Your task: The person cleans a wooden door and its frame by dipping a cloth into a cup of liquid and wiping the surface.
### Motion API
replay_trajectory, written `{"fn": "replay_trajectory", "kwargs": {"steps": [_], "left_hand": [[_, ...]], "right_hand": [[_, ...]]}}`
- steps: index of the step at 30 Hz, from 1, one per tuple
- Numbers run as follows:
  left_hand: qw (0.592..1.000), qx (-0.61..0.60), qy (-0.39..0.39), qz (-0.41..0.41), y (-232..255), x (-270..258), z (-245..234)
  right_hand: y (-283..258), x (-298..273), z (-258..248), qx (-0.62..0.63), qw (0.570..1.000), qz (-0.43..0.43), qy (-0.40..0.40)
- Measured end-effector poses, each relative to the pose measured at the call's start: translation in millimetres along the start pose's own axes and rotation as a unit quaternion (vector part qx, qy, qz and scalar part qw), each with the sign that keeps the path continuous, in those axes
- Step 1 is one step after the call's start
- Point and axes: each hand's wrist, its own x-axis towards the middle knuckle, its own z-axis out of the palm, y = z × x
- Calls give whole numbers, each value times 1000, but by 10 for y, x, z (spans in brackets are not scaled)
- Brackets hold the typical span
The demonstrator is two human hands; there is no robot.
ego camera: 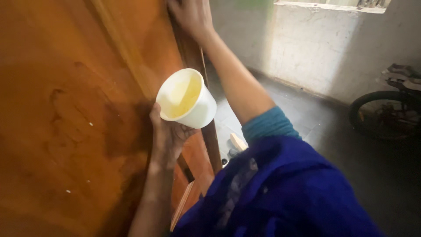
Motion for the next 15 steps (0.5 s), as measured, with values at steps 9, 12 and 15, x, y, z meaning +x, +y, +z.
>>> {"fn": "replay_trajectory", "kwargs": {"steps": [9, 12, 15], "left_hand": [[997, -53, 23, -48, -744, 31, -541], [994, -5, 62, -84, -856, -198, -530], [993, 37, 64, -95, -1021, -449, -553]], "right_hand": [[-353, -2273, -294, 56, 992, 92, -68], [-341, -3006, -231, 173, 943, 273, -81], [-202, -3687, -196, 156, 932, 310, -103]]}}
